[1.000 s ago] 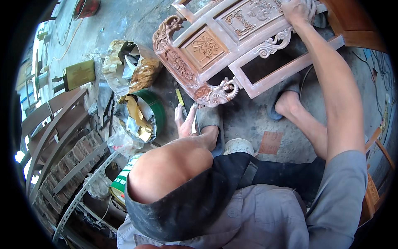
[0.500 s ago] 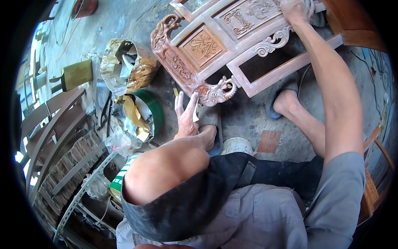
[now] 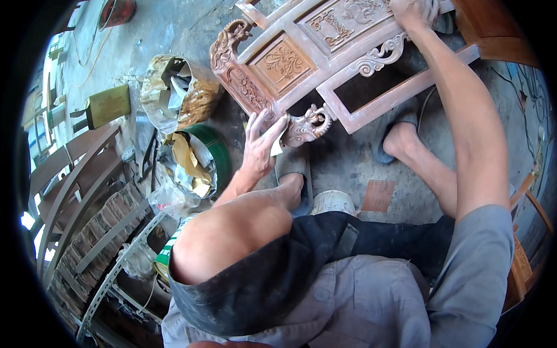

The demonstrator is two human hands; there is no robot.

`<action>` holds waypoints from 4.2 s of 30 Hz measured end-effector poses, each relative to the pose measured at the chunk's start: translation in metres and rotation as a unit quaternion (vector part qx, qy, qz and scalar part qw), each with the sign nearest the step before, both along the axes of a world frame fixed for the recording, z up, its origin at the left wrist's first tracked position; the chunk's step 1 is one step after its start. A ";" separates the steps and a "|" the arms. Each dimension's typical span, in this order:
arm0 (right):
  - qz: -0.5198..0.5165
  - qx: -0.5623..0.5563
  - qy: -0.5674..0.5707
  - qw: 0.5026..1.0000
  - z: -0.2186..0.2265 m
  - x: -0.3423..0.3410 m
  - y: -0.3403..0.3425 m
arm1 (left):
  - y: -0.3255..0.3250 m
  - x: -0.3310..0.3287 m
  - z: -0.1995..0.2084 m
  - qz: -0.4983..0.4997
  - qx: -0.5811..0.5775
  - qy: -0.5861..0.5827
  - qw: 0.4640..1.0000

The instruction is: The person sits on the floor and sands an ornate wooden chair with a sanding block. They systematically rub the sanding block over the carved surfaces and legs of the chair, focusing on smoothing the detailed carvings.

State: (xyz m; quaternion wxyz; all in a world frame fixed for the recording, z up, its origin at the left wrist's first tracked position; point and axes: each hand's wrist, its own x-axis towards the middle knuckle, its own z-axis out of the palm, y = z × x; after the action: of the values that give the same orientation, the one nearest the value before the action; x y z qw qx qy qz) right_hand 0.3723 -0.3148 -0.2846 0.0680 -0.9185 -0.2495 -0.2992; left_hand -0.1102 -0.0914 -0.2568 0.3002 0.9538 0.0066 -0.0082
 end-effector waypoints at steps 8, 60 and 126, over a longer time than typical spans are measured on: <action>0.005 0.002 -0.002 1.000 0.000 -0.003 0.000 | -0.007 -0.005 -0.001 0.012 -0.002 -0.035 0.999; -0.032 -0.063 0.091 0.993 -0.006 0.016 -0.010 | -0.031 -0.025 -0.018 0.150 0.030 -0.054 0.987; -0.029 -0.080 0.110 0.990 0.009 -0.003 0.000 | -0.030 -0.021 -0.020 0.281 -0.078 -0.085 0.953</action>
State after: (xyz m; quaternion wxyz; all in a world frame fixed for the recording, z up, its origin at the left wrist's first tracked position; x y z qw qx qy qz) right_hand 0.3696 -0.3152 -0.2756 0.0120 -0.9552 -0.2367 -0.1773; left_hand -0.1309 -0.1212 -0.2765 0.3632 0.8843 0.2481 0.1567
